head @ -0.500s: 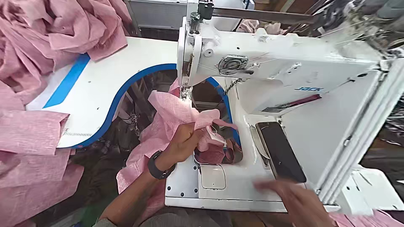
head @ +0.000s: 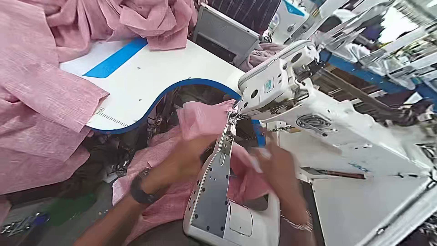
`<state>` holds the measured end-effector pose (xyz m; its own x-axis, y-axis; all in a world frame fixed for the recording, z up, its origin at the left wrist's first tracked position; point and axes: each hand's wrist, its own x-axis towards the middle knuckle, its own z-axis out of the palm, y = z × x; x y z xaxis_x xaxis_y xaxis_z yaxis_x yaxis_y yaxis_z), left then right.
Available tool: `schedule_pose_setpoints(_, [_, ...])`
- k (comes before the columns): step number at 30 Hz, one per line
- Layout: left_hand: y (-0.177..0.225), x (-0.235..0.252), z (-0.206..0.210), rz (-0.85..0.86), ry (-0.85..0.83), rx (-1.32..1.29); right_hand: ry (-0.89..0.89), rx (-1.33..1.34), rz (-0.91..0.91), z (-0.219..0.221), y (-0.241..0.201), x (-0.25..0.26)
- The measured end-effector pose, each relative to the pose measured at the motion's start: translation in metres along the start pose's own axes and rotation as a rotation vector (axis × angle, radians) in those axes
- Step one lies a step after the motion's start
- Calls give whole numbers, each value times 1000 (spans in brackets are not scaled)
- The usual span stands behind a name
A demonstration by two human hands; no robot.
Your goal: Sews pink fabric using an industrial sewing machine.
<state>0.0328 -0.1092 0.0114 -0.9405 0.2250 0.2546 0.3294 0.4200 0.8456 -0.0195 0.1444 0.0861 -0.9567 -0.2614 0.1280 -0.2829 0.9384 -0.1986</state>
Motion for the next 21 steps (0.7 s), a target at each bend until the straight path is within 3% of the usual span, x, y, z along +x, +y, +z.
schedule_pose_setpoints(2, [23, 0, 22, 74, -33, 154, 52, -53, -368, 38, -37, 15])
schedule_pose_setpoints(3, [22, -9, 23, 9, -28, 220, 79, -63, -445, 46, -35, 23])
schedule_pose_setpoints(5, [6, -37, 2, -166, -67, 217, 49, -68, -362, 38, -12, 36])
schedule_pose_setpoints(6, [5, -53, -9, -190, -167, 138, 16, -40, -315, 36, -2, 35])
schedule_pose_setpoints(9, [47, -55, 8, 119, -467, -98, 52, 46, -390, 59, 5, 11])
schedule_pose_setpoints(10, [58, -39, 19, 157, -437, -125, 65, 97, -406, 66, 3, -1])
schedule_pose_setpoints(12, [42, 22, 33, 14, -150, 17, 37, 184, -345, 60, 2, -3])
schedule_pose_setpoints(13, [23, 48, 46, -68, -42, 104, -48, 188, -221, 48, 11, -4])
schedule_pose_setpoints(15, [7, 70, 75, -266, 9, 147, -200, 55, 108, 18, 54, 1])
schedule_pose_setpoints(17, [9, 70, 83, -364, -2, 184, -196, -60, 316, 7, 94, 11])
schedule_pose_setpoints(19, [4, 70, 86, -404, -48, 183, -103, -51, 254, 8, 83, 8])
schedule_pose_setpoints(21, [-3, 79, 83, -384, -9, 147, 60, 69, 29, 28, 38, 5])
